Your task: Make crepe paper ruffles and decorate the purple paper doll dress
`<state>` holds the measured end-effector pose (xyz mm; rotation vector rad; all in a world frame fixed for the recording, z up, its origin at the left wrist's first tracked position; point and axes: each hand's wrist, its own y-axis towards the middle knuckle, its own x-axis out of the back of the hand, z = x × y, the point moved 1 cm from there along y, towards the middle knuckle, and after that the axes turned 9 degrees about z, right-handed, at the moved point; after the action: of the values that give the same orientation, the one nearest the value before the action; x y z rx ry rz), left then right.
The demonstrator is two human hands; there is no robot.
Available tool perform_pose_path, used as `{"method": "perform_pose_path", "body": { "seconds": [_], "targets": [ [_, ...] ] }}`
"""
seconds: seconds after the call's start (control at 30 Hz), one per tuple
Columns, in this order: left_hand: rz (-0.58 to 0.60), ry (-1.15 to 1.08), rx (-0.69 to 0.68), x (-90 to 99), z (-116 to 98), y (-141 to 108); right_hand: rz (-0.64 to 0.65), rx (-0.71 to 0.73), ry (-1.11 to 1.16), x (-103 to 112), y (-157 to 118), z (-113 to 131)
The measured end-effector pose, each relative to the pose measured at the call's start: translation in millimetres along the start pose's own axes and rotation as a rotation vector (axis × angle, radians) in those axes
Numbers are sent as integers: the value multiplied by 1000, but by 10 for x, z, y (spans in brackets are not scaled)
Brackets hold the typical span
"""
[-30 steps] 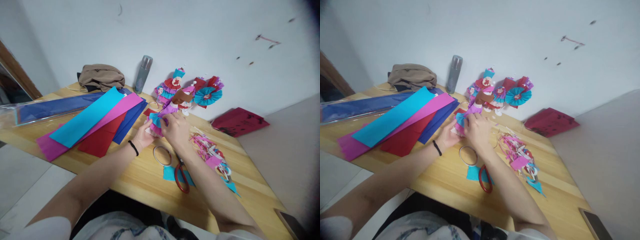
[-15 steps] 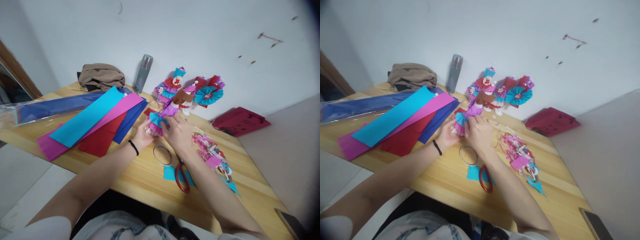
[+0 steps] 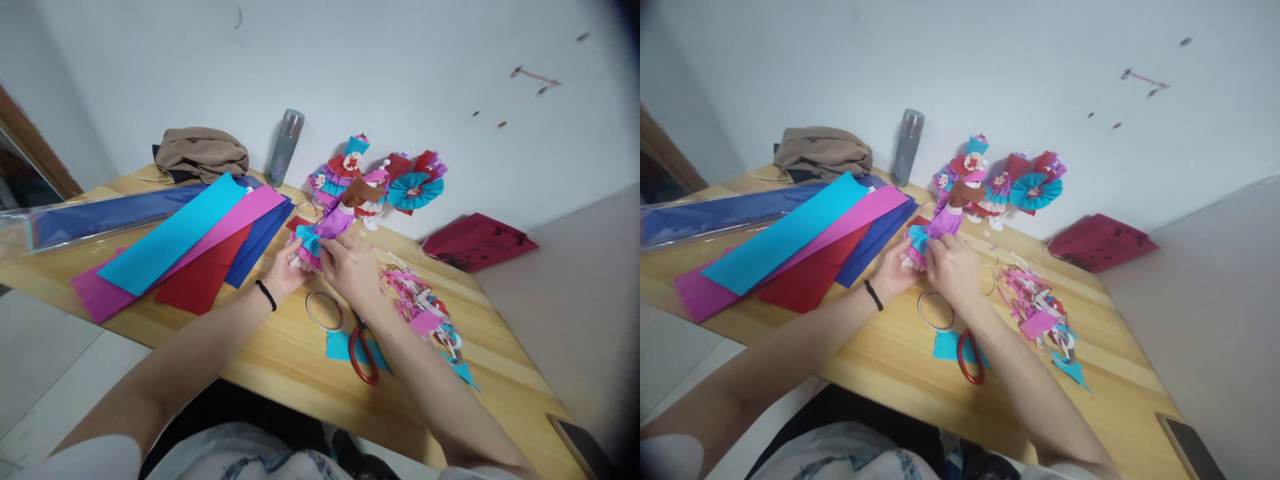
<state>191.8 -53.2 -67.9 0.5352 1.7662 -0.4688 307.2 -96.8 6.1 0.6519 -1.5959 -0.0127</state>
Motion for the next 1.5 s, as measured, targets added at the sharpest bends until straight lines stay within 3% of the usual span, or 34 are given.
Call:
{"method": "perform_pose_path", "body": {
  "seconds": [0.47,0.8,1.03,1.5],
  "targets": [
    [-43,-18,-9,-37,-8,-7,61,-116,132,37,19,7],
    [-11,1,-20,-23,3,-10,31,-70,96,25,22,-9],
    [-16,-2,-22,-25,4,-12,102,-92,51,22,26,11],
    [-9,-14,-57,-41,14,-3,31,-61,119,-30,-40,-32]
  ]
}}
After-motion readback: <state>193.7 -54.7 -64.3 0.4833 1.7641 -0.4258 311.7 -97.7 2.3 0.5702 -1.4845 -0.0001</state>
